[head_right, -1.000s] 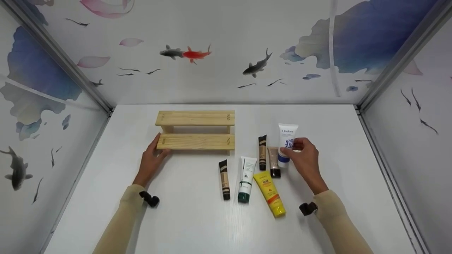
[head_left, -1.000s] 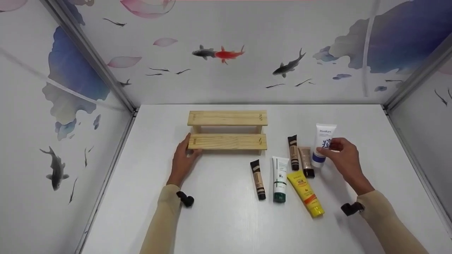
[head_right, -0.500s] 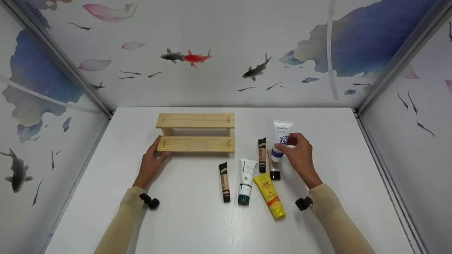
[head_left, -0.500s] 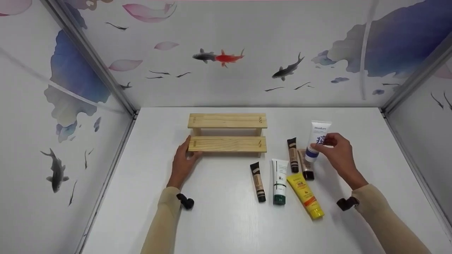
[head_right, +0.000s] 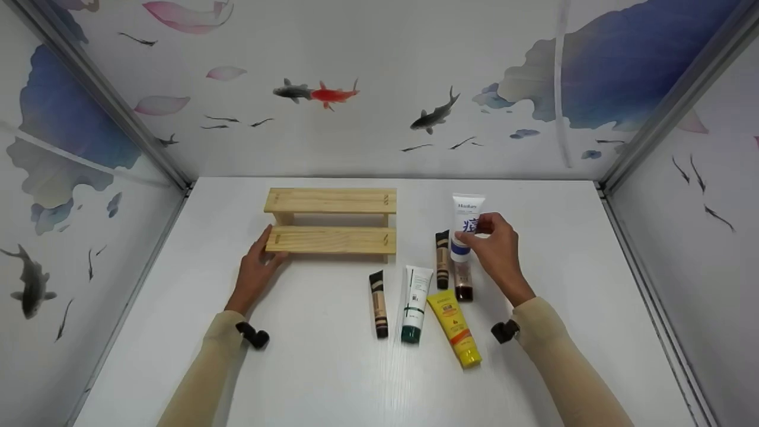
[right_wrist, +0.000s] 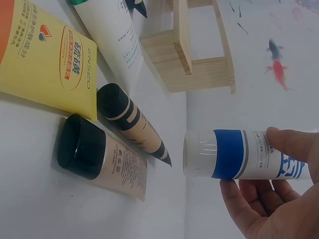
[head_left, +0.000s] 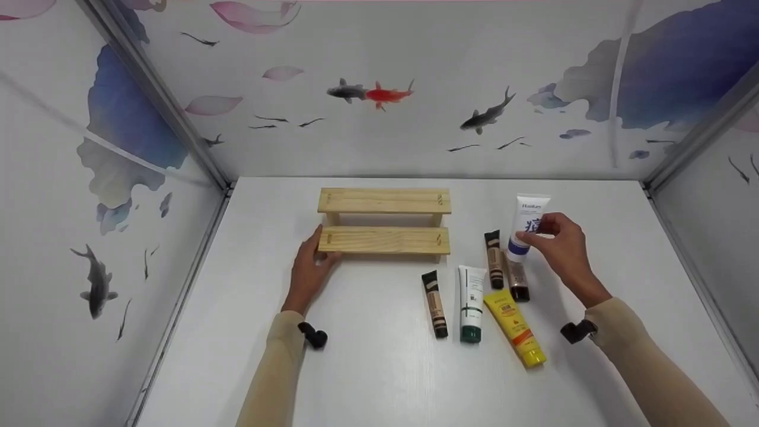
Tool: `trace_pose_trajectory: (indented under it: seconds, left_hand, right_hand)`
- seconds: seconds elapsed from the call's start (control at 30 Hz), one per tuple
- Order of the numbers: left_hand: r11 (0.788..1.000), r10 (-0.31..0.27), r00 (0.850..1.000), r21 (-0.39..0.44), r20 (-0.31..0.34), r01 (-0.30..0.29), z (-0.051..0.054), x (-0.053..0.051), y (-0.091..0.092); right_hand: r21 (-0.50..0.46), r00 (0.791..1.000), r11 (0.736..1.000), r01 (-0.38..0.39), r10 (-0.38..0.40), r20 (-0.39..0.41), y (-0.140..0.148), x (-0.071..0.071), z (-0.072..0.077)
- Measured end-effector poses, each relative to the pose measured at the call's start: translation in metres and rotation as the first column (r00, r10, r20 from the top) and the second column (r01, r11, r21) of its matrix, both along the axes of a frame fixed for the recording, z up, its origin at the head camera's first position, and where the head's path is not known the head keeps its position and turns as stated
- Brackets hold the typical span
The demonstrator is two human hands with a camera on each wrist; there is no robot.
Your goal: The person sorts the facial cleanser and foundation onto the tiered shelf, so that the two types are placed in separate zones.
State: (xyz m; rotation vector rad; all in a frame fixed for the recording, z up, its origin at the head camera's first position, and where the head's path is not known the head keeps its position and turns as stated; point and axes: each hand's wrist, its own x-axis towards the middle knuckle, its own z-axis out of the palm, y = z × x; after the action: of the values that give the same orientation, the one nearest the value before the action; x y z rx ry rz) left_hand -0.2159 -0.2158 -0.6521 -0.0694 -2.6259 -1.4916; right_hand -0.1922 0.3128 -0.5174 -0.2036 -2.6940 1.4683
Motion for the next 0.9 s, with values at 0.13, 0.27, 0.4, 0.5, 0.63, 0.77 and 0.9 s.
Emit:
trace_pose_trajectory:
  seconds: [0.13,0.27,0.4,0.5,0.63,0.77,0.9]
  left_hand:
    - [1.0,-0.002,1.0,-0.019,0.001,0.002,0.0,-0.001,0.0]
    - [1.0,-0.004,1.0,-0.009,0.015,0.004,0.0,-0.002,-0.001]
    - [1.0,-0.003,1.0,0.003,0.026,0.003,0.0,-0.001,-0.001]
    - [1.0,-0.008,1.0,0.005,0.016,0.008,0.0,-0.001,-0.001]
    - [1.0,-0.018,1.0,0.007,-0.003,0.018,0.001,-0.001,-0.001]
    - [1.0,-0.015,1.0,0.011,-0.009,0.015,0.0,-0.001,-0.001]
    - [1.0,-0.015,1.0,0.014,-0.009,0.015,-0.002,-0.001,-0.001]
  right_hand:
    - [-0.004,1.0,1.0,-0.009,0.009,-0.008,-0.002,-0.004,0.002]
    - [-0.015,1.0,1.0,-0.01,0.01,-0.022,-0.003,-0.006,0.004]
    - [-0.023,1.0,1.0,-0.004,0.003,-0.021,-0.004,-0.008,0.005]
    - [-0.028,1.0,1.0,0.004,-0.005,-0.015,-0.006,-0.01,0.006]
    - [-0.033,1.0,0.999,0.002,-0.003,-0.019,-0.007,-0.012,0.007]
    - [-0.027,1.0,1.0,-0.003,0.003,-0.028,-0.009,-0.015,0.008]
    - [-0.025,0.999,1.0,-0.006,0.005,-0.039,-0.012,-0.016,0.01]
